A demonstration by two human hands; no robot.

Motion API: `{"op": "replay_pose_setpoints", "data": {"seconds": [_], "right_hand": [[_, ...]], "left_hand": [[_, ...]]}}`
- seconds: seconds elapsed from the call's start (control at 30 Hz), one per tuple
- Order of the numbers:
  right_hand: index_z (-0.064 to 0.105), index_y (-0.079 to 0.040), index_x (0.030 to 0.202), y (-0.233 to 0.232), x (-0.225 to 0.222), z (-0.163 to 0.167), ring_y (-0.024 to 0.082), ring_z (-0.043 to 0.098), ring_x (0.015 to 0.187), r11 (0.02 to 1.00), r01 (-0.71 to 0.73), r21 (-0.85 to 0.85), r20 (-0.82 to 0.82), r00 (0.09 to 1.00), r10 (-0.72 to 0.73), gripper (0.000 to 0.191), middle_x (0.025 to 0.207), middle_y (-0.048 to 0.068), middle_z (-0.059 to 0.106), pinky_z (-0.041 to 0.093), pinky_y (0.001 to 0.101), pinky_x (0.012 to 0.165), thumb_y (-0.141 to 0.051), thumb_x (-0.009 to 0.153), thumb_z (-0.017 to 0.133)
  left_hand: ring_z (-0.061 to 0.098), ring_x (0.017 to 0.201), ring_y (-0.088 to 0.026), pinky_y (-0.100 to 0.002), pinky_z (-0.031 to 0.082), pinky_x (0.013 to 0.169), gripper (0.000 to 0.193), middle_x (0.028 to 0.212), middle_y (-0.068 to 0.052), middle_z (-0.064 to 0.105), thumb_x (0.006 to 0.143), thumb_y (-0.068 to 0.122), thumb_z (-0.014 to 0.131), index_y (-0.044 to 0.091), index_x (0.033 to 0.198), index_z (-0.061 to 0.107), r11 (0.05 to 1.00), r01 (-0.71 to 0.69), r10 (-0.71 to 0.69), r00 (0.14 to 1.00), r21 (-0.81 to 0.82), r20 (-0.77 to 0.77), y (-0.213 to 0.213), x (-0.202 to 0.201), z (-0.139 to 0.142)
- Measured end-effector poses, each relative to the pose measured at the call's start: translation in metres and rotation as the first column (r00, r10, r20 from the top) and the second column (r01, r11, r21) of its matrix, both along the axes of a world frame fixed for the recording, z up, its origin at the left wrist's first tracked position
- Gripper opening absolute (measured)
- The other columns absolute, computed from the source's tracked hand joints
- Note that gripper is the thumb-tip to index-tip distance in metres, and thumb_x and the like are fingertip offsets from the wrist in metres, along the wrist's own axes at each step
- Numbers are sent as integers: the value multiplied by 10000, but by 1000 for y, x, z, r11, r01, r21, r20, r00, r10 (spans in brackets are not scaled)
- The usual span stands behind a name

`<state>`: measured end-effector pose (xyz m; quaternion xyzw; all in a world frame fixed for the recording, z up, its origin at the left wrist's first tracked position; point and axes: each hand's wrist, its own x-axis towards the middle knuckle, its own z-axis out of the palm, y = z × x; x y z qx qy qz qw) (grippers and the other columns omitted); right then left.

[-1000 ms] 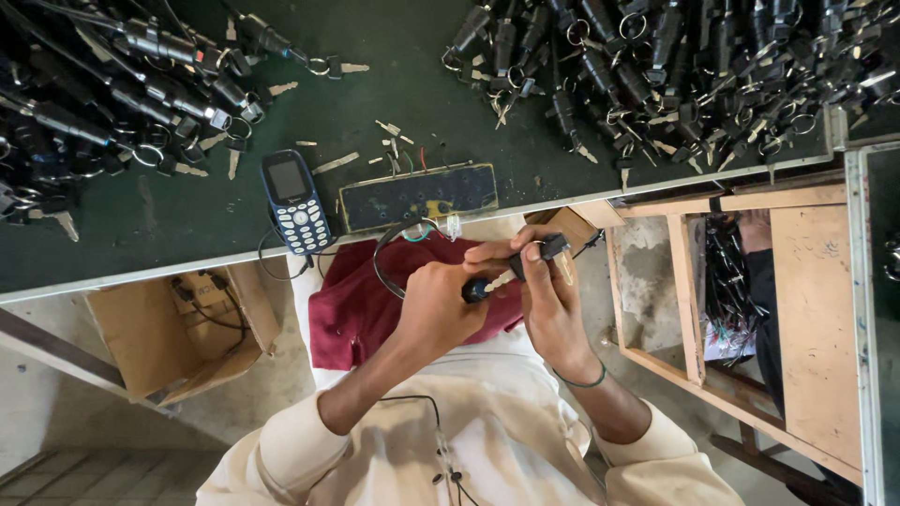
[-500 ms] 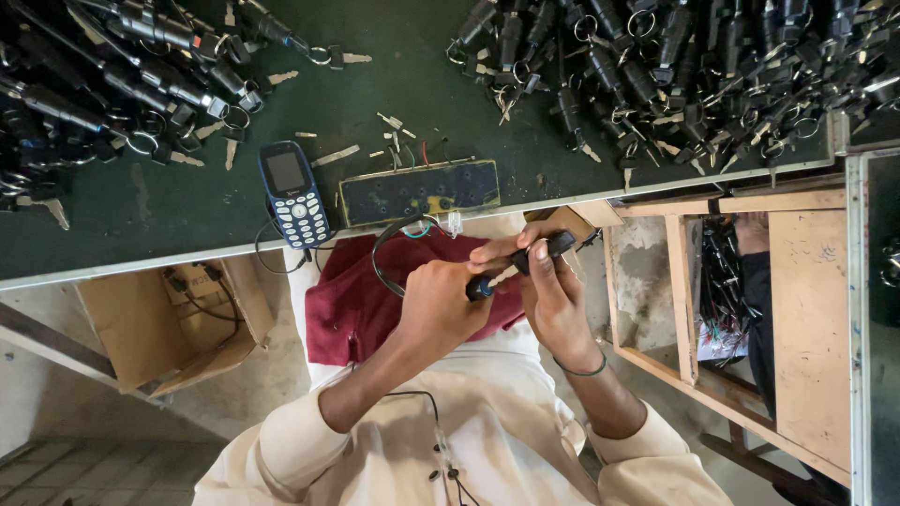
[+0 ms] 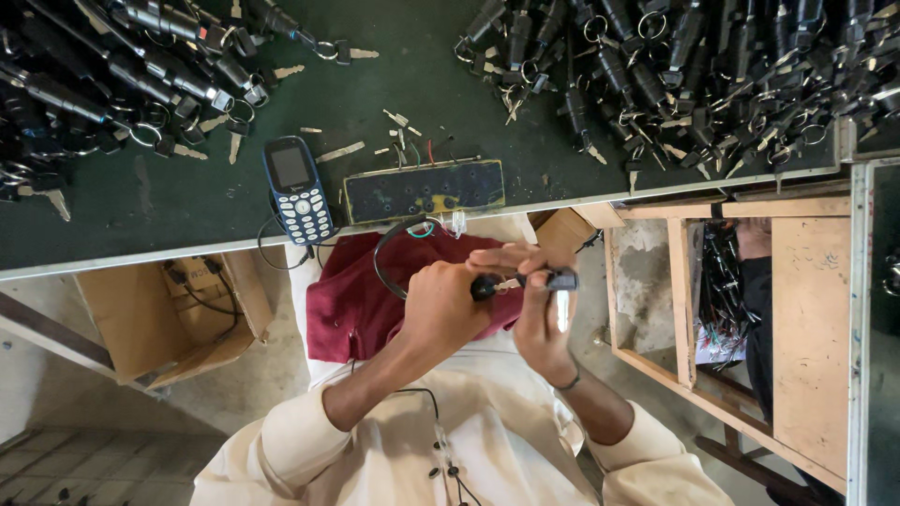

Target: The person works at a bench covered with finished cable assemblies, stripping insulation from the ends of a wire, twisting the exposed strands, and attaching a connector. They place the wired connector onto a small test board on the bench and set completed cables into piles on either side.

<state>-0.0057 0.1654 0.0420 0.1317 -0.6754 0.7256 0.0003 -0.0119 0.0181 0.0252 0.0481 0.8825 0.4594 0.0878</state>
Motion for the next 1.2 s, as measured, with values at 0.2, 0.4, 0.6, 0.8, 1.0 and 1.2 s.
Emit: {"op": "replay_pose_setpoints", "data": {"seconds": [0.2,0.4,0.6,0.8,1.0,1.2], "right_hand": [[392,-65,1191,-21,9,-23,354,691,1182,990,84,-114,3,996,-85,207,1265,280,667,449,462,1234,-262,1166,334],[400,-66,1324,-12,-21,27,281,572,1263,999,-37,9,307,951,32,268,1336,204,572,415,454,1108,-156,1079,463],[635,-97,1140,39,-49,74,326,547,1198,452,155,878,-382,796,469,249,1220,143,628,410,436,1007,-205,915,641],[622,-4,1087,35,-59,32,322,591,967,313,-35,949,-210,670,712,281,1035,140,633,459,454,833,-245,942,624],[525,-39,916,43,-48,-5,422,624,758,291,-395,871,248,867,432,244,723,204,626,439,545,673,-254,1031,543],[512,-43,960,51,-31,-26,439,597,668,470,-488,735,419,873,251,212,711,216,597,446,537,599,-234,1052,492]], "left_hand": [[677,641,-414,-526,543,630,124,676,-184,689,732,217,754,100,771,741,995,-2,7,999,-100,46,10,-2,-2],[675,664,-416,-532,530,618,115,706,-182,695,748,168,715,125,846,756,988,-56,63,997,-141,43,4,-8,1],[685,678,-399,-531,523,599,179,726,-154,713,772,186,722,144,946,733,987,14,-13,1000,-158,9,2,-9,6],[696,706,-398,-520,539,640,173,754,-159,723,678,180,740,113,830,691,966,106,-110,994,-236,-4,-3,-8,-4],[690,672,-357,-508,520,578,192,725,-120,696,729,175,762,97,856,642,955,71,-108,987,-288,-117,3,3,-26],[695,678,-330,-474,524,587,208,739,-114,681,713,170,768,84,846,633,960,48,-109,972,-275,-209,15,9,-43]]}}
